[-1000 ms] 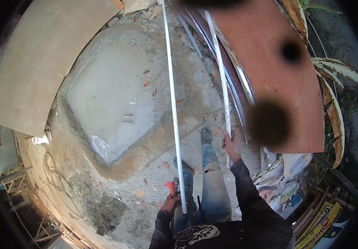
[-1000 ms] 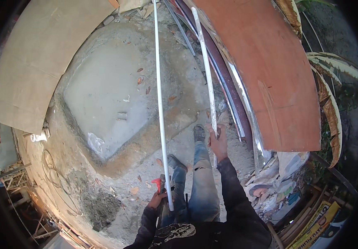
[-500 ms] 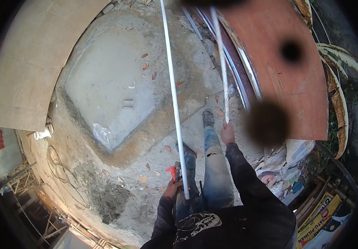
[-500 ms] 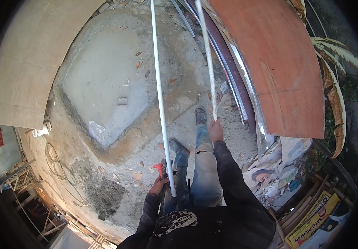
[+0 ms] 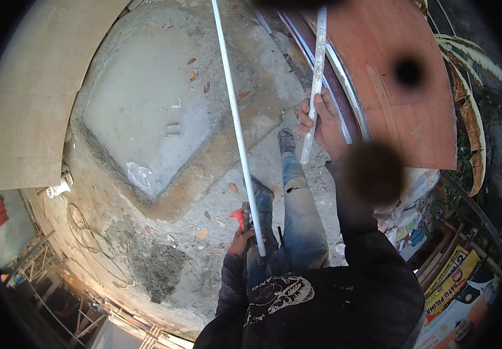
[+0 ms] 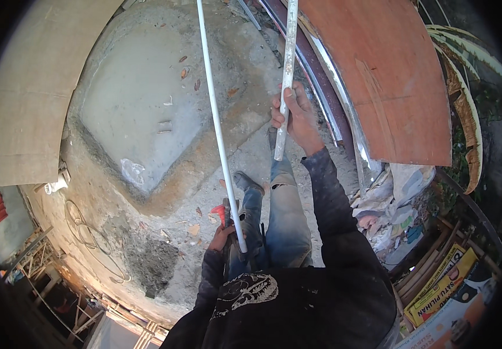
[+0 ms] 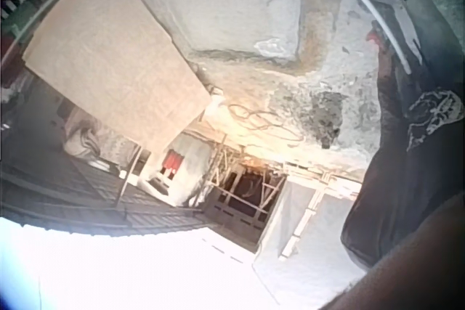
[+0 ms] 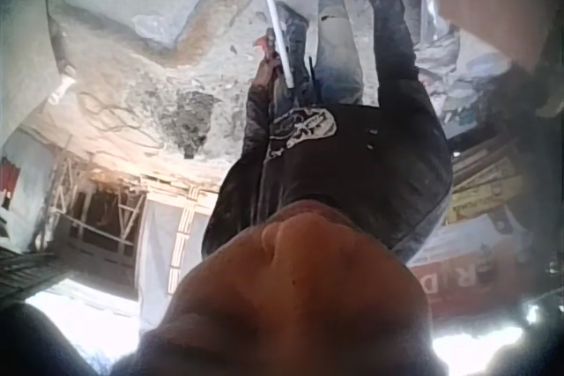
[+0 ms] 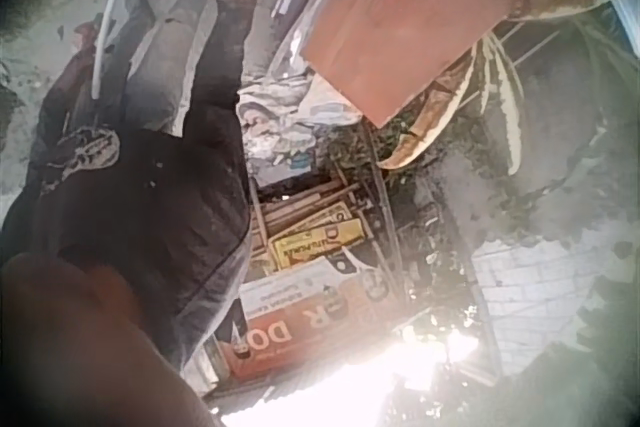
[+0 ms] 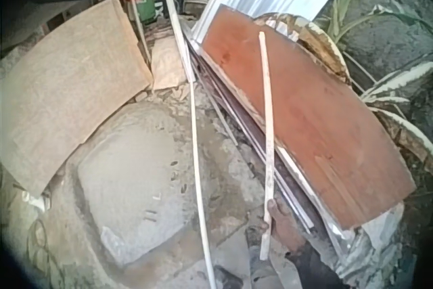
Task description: Cutting and fitting PVC conduit/pipes into a wall groove for electrical or plumbing installation.
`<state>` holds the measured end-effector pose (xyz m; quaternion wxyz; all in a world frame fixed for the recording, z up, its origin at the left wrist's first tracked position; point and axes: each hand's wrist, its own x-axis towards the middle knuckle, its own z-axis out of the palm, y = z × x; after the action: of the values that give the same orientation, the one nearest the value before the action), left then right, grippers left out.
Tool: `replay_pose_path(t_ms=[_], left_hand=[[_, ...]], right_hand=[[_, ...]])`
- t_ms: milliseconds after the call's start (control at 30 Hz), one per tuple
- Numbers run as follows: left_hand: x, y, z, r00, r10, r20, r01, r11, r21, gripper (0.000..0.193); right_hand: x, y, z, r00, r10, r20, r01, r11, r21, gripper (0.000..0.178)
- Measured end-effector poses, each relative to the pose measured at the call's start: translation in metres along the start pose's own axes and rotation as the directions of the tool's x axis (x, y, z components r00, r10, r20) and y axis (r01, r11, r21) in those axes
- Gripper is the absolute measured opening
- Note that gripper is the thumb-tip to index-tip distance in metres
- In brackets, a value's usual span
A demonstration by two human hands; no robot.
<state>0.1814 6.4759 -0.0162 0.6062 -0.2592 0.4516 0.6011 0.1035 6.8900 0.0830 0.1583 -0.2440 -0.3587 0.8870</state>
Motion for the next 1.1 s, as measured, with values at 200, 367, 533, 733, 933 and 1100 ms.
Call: replay_pose_path(t_ms=[200, 367, 533, 733, 933, 1100], left_hand=[[-0.011, 0.006, 0.006, 0.999, 0.025, -0.021, -0.024, 0.999, 0.028, 0.021], [-0.019, 0.007, 0.018, 0.999, 0.035, 0.034, -0.035, 0.999, -0.001, 0.03], [-0.028, 0.006, 0.012, 0.984, 0.151, 0.09, -0.159, 0.984, 0.084, 0.027], [-0.035, -0.003, 0.014, 0.944, 0.323, 0.063, -0.328, 0.917, 0.228, 0.023], [-0.054, -0.126, -0.058, 0.81, 0.505, -0.298, -0.247, 0.755, 0.607, 0.056], [-0.18, -0.228, -0.047, 0.688, 0.518, -0.509, -0.062, 0.74, 0.67, 0.07]], right_hand=[[0.011, 0.026, -0.02, 0.838, -0.492, -0.235, 0.214, 0.693, -0.688, 0.03], [-0.044, 0.171, -0.156, 0.803, -0.118, -0.585, -0.581, 0.069, -0.811, 0.046], [-0.094, 0.2, -0.202, 0.822, -0.238, -0.518, -0.475, 0.217, -0.853, 0.046], [-0.085, 0.117, -0.108, 0.865, -0.05, -0.499, -0.375, 0.597, -0.709, 0.033], [-0.027, 0.139, 0.0, 0.966, 0.076, -0.248, -0.184, 0.876, -0.446, 0.036], [0.046, 0.205, -0.014, 0.962, 0.189, -0.195, -0.258, 0.864, -0.432, 0.05]])
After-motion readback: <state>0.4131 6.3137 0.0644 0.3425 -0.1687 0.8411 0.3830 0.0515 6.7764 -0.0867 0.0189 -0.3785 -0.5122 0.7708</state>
